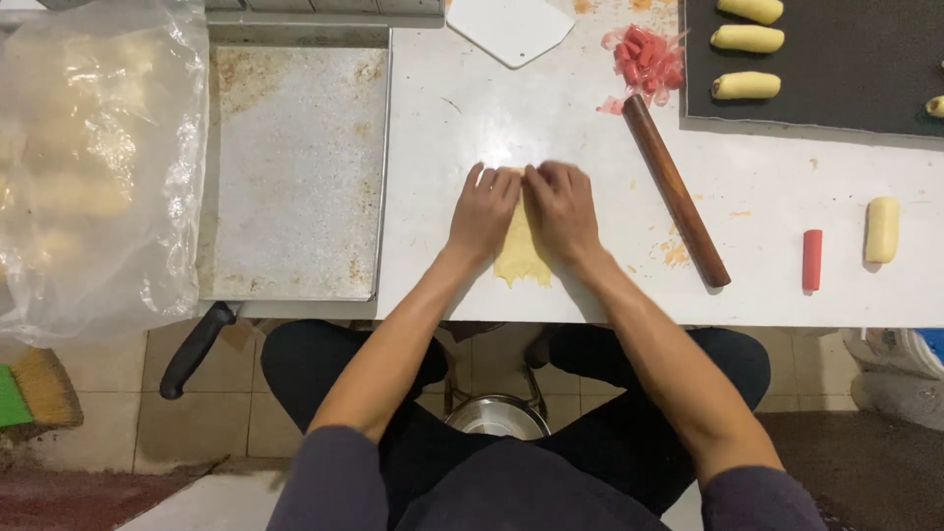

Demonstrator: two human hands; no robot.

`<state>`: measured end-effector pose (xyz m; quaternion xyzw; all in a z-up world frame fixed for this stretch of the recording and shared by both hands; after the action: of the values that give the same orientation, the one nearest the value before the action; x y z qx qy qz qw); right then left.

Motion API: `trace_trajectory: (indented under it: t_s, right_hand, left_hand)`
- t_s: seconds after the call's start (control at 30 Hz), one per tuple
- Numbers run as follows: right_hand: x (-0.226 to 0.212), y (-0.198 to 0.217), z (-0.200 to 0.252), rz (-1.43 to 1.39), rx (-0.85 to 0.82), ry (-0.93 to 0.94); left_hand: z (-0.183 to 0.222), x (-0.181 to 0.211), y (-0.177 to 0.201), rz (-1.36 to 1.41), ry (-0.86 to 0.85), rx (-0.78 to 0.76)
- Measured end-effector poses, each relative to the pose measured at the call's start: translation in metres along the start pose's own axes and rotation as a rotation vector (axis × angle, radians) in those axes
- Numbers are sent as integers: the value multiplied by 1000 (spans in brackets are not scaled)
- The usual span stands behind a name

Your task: Rolling out dough balls with a rolling pin and wrapping them around sausages to prepare buns for baking.

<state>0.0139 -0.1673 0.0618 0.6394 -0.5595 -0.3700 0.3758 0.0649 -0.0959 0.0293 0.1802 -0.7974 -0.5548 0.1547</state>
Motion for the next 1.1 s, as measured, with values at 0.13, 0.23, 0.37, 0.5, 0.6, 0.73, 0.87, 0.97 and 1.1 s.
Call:
trace_trajectory:
  t_s: [0.13, 0.23, 0.37, 0.5, 0.6, 0.73, 0.87, 0.97, 1.1]
  right_hand:
    - [-7, -2, 15, -1, 0, -43]
    - [1, 1, 17, -54, -8, -116]
    - [-8, -14, 20, -131, -42, -116]
    - [-4, -25, 26, -46, -100, -120]
    - [8, -38, 33, -67, -155, -174]
    - [11, -20, 20, -143, 23, -193]
    - [-16, -26, 39, -71, -83, -100]
    - [-5, -20, 29, -157, -199, -149]
    - [11, 3, 29, -242, 45, -230]
  left_hand:
    - [18, 5, 18, 11, 8, -69]
    - [14, -7, -4, 156, 38, -36]
    - [9, 6, -6, 128, -56, 15]
    - [23, 14, -2, 52, -142, 104]
    - [26, 2, -22, 301, -36, -76]
    - [14, -8, 8, 225, -7, 115]
    - [40, 23, -7, 146, -137, 128]
    - [35, 16, -22, 227, -83, -13]
    - [30, 5, 8, 217, 5, 109]
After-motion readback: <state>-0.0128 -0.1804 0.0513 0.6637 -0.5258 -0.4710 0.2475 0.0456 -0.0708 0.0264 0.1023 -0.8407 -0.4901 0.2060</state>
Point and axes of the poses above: each hand's wrist, its own z-axis away from the middle knuckle, its own y-axis out of the back of the hand, x = y × z, the point moved 8 cm from there along -z, towards the middle knuckle, and after that the axes turned 8 degrees about -x, right-handed, at the moved point
